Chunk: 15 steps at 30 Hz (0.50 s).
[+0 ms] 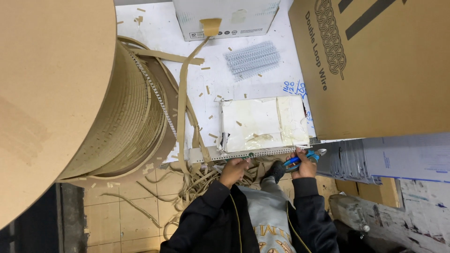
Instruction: The person uses blue-handled pliers to cut a white spiral wire from a large cardboard spool. They repeatedly pull the wire, position it, and cut it into segments, which fall onto a white surface below.
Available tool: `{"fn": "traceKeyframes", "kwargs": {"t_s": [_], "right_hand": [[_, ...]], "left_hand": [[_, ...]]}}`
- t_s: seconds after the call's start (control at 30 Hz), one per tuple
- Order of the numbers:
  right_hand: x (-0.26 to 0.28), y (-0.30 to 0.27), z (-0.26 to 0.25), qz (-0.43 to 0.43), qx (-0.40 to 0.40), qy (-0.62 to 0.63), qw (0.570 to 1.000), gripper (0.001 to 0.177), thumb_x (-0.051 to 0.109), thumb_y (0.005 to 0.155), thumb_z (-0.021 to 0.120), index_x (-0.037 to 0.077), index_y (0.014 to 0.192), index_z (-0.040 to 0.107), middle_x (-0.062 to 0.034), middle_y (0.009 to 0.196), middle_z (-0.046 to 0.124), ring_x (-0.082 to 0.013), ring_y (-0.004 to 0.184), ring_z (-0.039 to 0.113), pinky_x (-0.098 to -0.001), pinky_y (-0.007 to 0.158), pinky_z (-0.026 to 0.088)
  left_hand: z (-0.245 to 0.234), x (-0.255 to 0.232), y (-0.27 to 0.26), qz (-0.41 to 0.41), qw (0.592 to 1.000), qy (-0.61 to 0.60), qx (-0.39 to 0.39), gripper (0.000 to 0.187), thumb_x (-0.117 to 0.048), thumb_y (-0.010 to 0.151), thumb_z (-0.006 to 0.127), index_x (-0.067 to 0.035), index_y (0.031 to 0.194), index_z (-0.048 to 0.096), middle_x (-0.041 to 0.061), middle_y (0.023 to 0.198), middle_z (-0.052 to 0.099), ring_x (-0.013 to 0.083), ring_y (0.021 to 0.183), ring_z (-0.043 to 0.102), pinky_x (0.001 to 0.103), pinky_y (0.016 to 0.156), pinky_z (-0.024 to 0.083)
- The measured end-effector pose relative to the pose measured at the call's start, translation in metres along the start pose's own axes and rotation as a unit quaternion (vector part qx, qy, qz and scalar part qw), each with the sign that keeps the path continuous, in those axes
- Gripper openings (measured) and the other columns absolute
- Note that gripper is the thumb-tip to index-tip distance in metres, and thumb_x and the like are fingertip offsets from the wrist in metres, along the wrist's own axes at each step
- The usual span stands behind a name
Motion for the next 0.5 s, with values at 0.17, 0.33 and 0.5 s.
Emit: {"fn": "traceKeyframes", "kwargs": {"t_s": [0.17, 0.33, 0.5], "right_hand": [[-0.002, 0.003, 0.001, 0.019, 0.002, 0.003, 1.0, 0.018, 0.006, 0.091, 0.089, 0.005, 0.091, 0.071, -0.0189, 0.083, 0.076, -0.0282, 0.069, 0.078, -0.0555, 0.075, 0.07], [0.0, -0.031, 0.006, 0.003, 0.002, -0.022, 1.0, 0.015, 0.007, 0.095, 0.084, 0.002, 0.095, 0.07, -0.017, 0.079, 0.07, -0.0276, 0.067, 0.074, -0.0504, 0.071, 0.069], [-0.03, -0.058, -0.006, -0.03, 0.04, -0.164, 0.985, 0.018, 0.012, 0.093, 0.084, -0.002, 0.095, 0.073, -0.0209, 0.075, 0.068, -0.03, 0.065, 0.075, -0.0543, 0.065, 0.065]], "left_hand": [[0.003, -0.014, 0.001, -0.015, 0.998, 0.006, -0.063, 0.048, -0.044, 0.11, 0.062, -0.017, 0.071, 0.069, -0.001, 0.048, 0.054, 0.0083, 0.04, 0.051, 0.026, 0.048, 0.046], [-0.001, 0.025, 0.03, -0.025, 0.996, 0.021, -0.088, 0.039, -0.046, 0.11, 0.062, -0.011, 0.095, 0.073, 0.004, 0.065, 0.063, 0.0103, 0.05, 0.055, 0.028, 0.049, 0.052], [0.017, 0.017, 0.026, -0.064, 0.994, -0.016, -0.082, 0.039, -0.04, 0.11, 0.058, -0.006, 0.109, 0.077, 0.001, 0.064, 0.066, 0.0091, 0.044, 0.056, 0.021, 0.039, 0.05]]}}
Point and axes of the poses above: each hand's wrist, its own y-axis towards the middle knuckle, its own z-axis out of the palm, x = y × z, the point moved 7 cm from there along y, towards the middle knuckle
